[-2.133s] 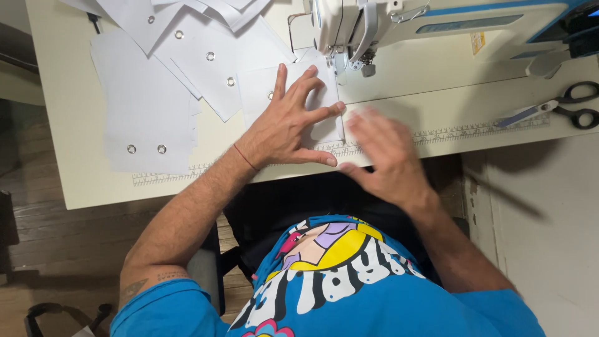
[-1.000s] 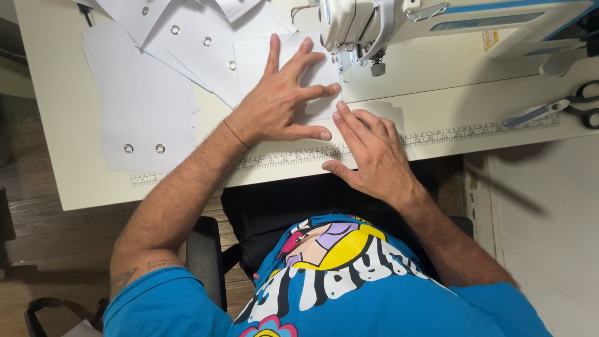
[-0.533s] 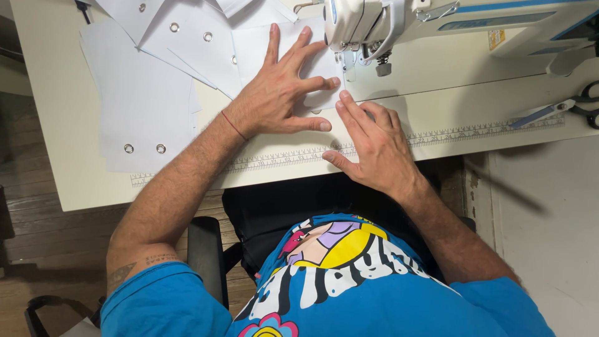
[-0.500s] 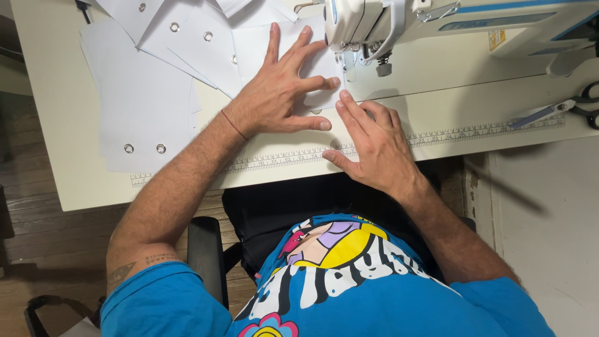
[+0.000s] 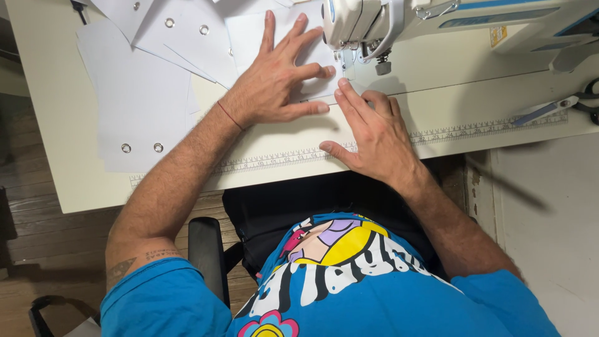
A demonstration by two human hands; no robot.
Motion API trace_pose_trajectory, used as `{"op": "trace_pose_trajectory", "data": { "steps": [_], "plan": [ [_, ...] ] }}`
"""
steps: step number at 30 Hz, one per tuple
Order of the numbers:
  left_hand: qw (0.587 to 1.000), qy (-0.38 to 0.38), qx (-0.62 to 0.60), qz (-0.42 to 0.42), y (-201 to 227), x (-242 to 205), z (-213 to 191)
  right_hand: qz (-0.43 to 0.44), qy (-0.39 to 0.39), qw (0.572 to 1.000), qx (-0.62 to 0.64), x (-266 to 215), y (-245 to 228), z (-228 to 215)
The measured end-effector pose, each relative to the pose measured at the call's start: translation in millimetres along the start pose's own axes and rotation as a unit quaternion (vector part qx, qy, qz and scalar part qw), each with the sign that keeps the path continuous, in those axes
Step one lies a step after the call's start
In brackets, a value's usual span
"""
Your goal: Trimming and cutting small white material components using scissors at a sewing station
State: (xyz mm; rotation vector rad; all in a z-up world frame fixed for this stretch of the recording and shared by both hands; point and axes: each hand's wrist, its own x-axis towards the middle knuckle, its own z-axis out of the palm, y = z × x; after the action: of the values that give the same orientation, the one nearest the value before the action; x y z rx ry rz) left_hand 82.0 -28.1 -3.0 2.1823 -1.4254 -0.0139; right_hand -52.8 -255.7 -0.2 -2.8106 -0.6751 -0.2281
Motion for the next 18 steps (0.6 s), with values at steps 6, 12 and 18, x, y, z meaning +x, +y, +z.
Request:
{"op": "trace_pose_trajectory", "data": {
  "steps": [6,12,18],
  "plan": [
    [1.0,0.022,0.015,0.004,-4,2,-1,-0.011,0.022,1.0,-0.011,5,4,1],
    [0.999,0.039,0.015,0.017,-17,2,2,-0.005,0.012,1.0,-0.011,9,9,5],
    [0.999,0.006,0.031,0.011,-21,6,-7,-0.008,0.011,1.0,-0.002,12,10,8]
  ]
}}
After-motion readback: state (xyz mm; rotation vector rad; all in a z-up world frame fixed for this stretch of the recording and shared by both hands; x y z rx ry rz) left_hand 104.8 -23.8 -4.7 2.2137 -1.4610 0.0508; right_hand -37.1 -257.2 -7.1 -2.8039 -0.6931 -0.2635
